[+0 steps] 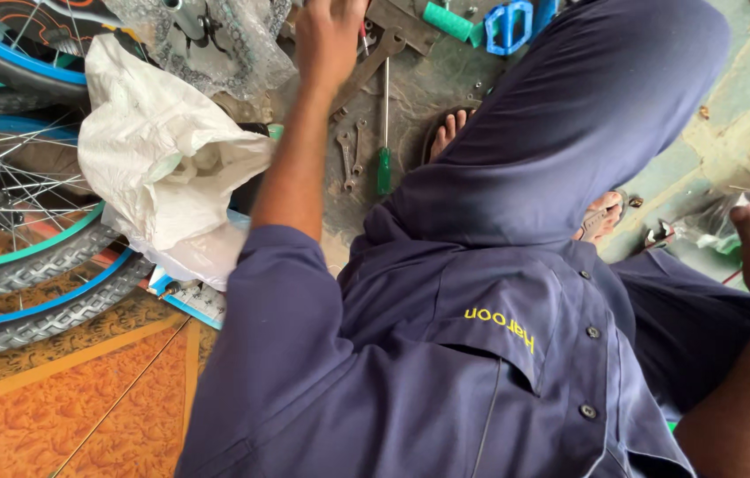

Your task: The person assembles bicycle brake components by fitting metal arms, springs, and bolts together by hand and tightening them using pliers, a screwdriver, and a wrench.

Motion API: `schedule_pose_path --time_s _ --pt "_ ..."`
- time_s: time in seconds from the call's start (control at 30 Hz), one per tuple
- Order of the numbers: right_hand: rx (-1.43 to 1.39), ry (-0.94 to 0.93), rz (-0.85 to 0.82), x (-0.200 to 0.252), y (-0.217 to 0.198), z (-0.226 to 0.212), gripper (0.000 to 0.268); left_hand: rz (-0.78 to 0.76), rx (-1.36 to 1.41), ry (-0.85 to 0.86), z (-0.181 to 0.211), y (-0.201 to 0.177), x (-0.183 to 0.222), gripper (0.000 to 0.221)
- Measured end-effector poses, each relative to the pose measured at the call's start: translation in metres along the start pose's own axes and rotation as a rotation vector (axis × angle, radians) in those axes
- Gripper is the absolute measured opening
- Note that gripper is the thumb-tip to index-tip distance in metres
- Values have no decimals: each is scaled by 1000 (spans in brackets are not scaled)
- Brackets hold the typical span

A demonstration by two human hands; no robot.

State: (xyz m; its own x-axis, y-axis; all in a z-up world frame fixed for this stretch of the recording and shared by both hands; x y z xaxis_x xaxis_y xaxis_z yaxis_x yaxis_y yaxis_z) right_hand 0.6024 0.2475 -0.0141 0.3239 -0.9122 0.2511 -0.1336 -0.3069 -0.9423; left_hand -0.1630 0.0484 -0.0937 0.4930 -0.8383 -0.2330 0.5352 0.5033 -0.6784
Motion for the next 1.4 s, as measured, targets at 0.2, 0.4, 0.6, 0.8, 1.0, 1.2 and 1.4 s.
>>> schedule_pose_path --time_s 0.2,0.4,0.6,0.8,1.0,1.2,1.4 --pt "15 130 -15 14 -20 -54 68 -4 -5 -468 -69 52 86 32" --pt "65 -92 -52 7 -24 -122 60 -278 -298 -322 -57 86 93 43" --pt "18 -113 -118 10 2 -88 61 -415 -57 -520 -63 73 90 16" --pt "32 -86 -121 10 2 -87 59 -95 -8 -520 -70 55 53 29" --pt "277 -79 -111 13 -33 -137 56 -140 -69 -783 -86 89 39 38" --pt "424 -63 -179 8 -44 -161 64 -165 -228 -853 -92 81 52 32" --pt "422 -88 -190 2 -45 -170 69 -39 -41 -717 -72 78 35 22"
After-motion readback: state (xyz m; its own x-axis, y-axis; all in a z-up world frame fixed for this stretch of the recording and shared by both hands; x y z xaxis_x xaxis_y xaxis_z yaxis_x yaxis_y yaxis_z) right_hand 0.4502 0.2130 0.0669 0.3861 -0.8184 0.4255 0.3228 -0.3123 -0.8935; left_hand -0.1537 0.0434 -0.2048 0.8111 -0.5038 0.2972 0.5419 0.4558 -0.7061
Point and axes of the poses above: each hand's wrist, its own x-axis away from the middle knuckle, its own y-axis out of the palm, z = x × y, the point moved 9 cm from there along -x, towards the middle knuckle, and after that the axes turned 11 degrees about x, right-handed, at the moved point
